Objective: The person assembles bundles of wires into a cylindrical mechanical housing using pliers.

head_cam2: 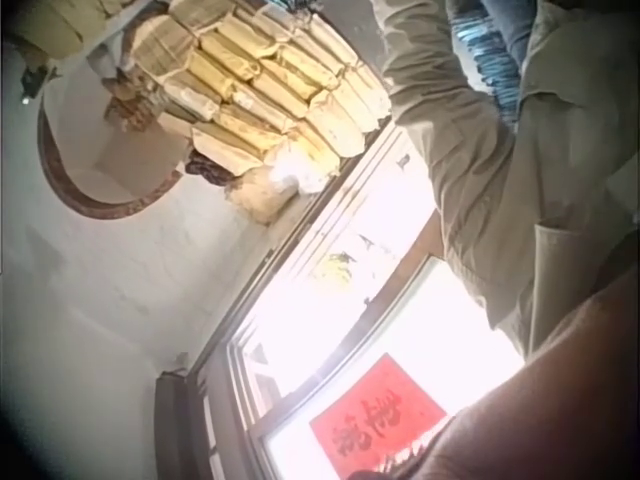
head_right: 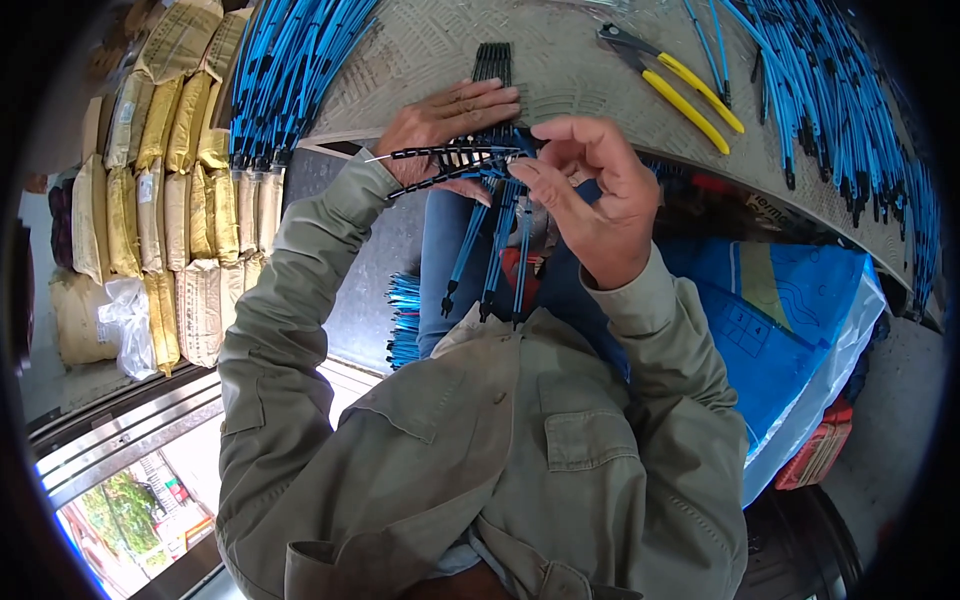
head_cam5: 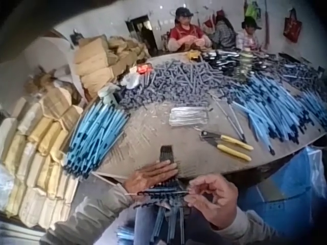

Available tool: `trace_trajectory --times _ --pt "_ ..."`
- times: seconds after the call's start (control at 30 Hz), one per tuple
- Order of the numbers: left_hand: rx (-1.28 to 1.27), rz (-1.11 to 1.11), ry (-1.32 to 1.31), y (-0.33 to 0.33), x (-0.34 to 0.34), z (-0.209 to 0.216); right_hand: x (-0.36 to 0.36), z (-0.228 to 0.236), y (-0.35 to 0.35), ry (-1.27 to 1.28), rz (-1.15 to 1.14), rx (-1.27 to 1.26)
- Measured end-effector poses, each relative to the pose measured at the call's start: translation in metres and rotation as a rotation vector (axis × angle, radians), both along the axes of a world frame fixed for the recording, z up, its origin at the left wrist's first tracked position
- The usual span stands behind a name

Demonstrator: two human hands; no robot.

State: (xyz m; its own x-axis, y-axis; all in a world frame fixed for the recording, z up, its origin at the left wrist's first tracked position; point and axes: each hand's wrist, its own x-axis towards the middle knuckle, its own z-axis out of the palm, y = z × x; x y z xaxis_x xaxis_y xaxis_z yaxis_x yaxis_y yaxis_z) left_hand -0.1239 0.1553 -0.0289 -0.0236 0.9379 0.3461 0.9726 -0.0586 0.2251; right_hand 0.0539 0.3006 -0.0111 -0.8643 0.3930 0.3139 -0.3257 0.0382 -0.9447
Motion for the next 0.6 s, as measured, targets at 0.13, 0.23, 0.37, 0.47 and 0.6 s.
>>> trace_trajectory --times 0.13,0.23,0.37,0.47,0.6 --pt "0.026 0.002 -0.002 -0.002 -0.001 -0.004 0.0 0.0 -0.006 0.03 0.051 0.026" --pt "0.047 0.002 0.024 -0.002 0.0 -0.005 -0.001 -0.001 -0.008 0.061 0.05 0.095" --pt "0.06 -0.003 0.028 0.002 0.0 -0.006 0.002 -0.002 0.003 0.095 0.104 0.256" --pt "0.022 -0.031 0.012 0.0 -0.003 -0.01 -0.004 0.008 0.031 0.084 0.08 0.227" --pt "-0.036 -0.039 -0.008 -0.006 -0.006 -0.005 -0.064 0.039 0.076 0.037 -0.112 0.466"
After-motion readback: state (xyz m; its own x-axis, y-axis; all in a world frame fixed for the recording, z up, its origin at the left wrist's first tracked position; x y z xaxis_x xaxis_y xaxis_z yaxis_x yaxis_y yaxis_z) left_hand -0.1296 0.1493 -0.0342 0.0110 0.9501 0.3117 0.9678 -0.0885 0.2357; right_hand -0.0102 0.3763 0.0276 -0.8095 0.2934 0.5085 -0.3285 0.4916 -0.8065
